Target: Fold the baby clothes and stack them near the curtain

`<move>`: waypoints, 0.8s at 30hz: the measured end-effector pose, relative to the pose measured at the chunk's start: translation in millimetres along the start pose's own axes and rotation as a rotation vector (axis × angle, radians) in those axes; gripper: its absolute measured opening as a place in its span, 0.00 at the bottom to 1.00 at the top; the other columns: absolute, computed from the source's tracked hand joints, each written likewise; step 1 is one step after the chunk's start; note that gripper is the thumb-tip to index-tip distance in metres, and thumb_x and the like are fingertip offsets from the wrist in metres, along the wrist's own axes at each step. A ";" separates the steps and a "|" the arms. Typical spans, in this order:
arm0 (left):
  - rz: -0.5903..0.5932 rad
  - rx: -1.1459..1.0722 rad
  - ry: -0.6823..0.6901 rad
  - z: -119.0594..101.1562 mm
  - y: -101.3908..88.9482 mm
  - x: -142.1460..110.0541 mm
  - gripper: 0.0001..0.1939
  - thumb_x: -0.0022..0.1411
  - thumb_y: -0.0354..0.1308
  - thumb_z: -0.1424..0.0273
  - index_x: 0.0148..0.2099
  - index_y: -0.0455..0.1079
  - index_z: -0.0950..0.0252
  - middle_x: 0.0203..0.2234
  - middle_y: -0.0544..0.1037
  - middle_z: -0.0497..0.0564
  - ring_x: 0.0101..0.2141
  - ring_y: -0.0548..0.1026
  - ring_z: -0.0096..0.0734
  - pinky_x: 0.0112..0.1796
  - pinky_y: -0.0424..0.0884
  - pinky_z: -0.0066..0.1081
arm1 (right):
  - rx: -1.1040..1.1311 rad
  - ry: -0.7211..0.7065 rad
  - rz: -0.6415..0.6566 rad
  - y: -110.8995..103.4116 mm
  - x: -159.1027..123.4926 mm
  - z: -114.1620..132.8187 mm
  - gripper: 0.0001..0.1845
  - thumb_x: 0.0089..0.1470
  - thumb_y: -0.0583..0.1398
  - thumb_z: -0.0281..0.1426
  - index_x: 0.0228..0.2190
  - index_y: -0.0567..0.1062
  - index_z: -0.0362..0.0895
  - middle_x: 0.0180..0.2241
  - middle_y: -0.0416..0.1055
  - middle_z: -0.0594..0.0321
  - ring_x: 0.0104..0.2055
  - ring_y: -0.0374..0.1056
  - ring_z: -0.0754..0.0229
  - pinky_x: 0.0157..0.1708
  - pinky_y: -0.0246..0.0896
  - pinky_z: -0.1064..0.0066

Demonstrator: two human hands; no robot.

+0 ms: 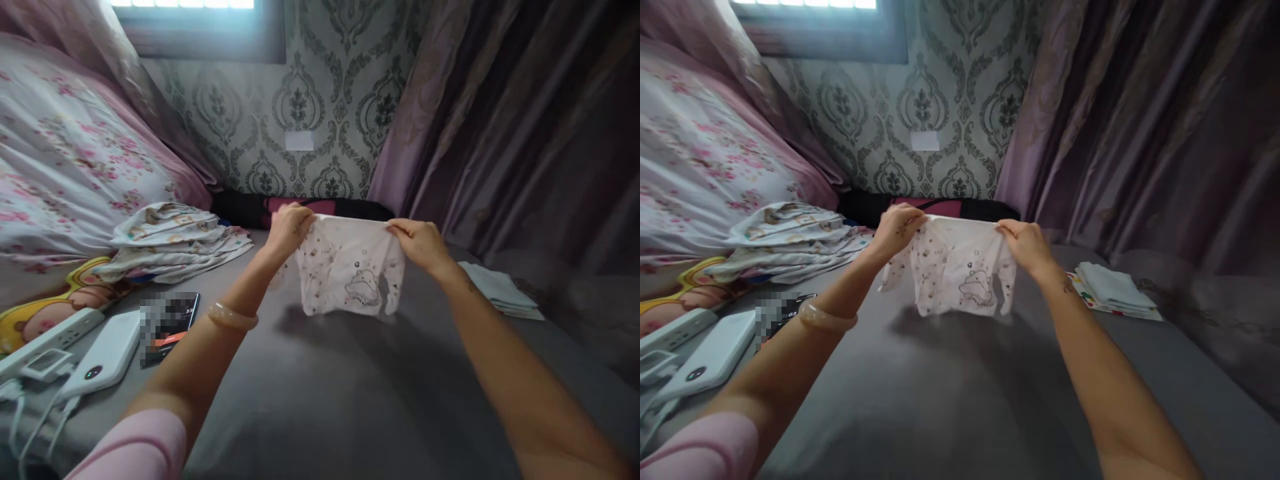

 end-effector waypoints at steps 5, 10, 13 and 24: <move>0.129 -0.180 -0.053 -20.6 -34.4 -0.8 0.12 0.57 0.58 0.64 0.34 0.77 0.67 0.26 0.75 0.52 0.33 0.71 0.35 0.33 0.66 0.30 | 0.279 0.053 0.323 -7.3 -5.7 24.3 0.18 0.51 0.60 0.45 0.36 0.80 0.47 0.32 0.78 0.61 0.35 0.72 0.55 0.33 0.66 0.66; 0.456 -0.440 -0.304 6.4 -22.7 4.6 0.09 0.47 0.67 0.65 0.30 0.77 0.66 0.21 0.74 0.50 0.26 0.71 0.30 0.25 0.67 0.27 | 0.245 0.097 0.428 -0.2 1.2 9.6 0.18 0.53 0.58 0.45 0.35 0.79 0.46 0.31 0.77 0.60 0.31 0.71 0.57 0.29 0.64 0.68; 0.427 -0.476 -0.382 15.0 5.7 13.0 0.09 0.50 0.64 0.66 0.29 0.75 0.67 0.20 0.71 0.48 0.24 0.69 0.27 0.26 0.70 0.28 | -0.082 0.015 0.135 -2.2 15.6 6.8 0.11 0.55 0.58 0.37 0.34 0.79 0.48 0.35 0.77 0.58 0.38 0.71 0.54 0.35 0.62 0.66; 0.178 -0.052 0.211 5.6 15.1 15.7 0.16 0.61 0.52 0.60 0.38 0.75 0.65 0.32 0.73 0.52 0.36 0.70 0.33 0.40 0.67 0.29 | 0.166 0.123 0.263 -1.5 22.0 -16.8 0.16 0.51 0.59 0.44 0.33 0.79 0.46 0.28 0.76 0.62 0.29 0.69 0.60 0.27 0.62 0.71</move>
Point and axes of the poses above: each hand's wrist, its own x-axis towards the middle knuckle, its own y-axis out of the palm, z = x × y, the point moved 6 cm from there along x, towards the middle knuckle
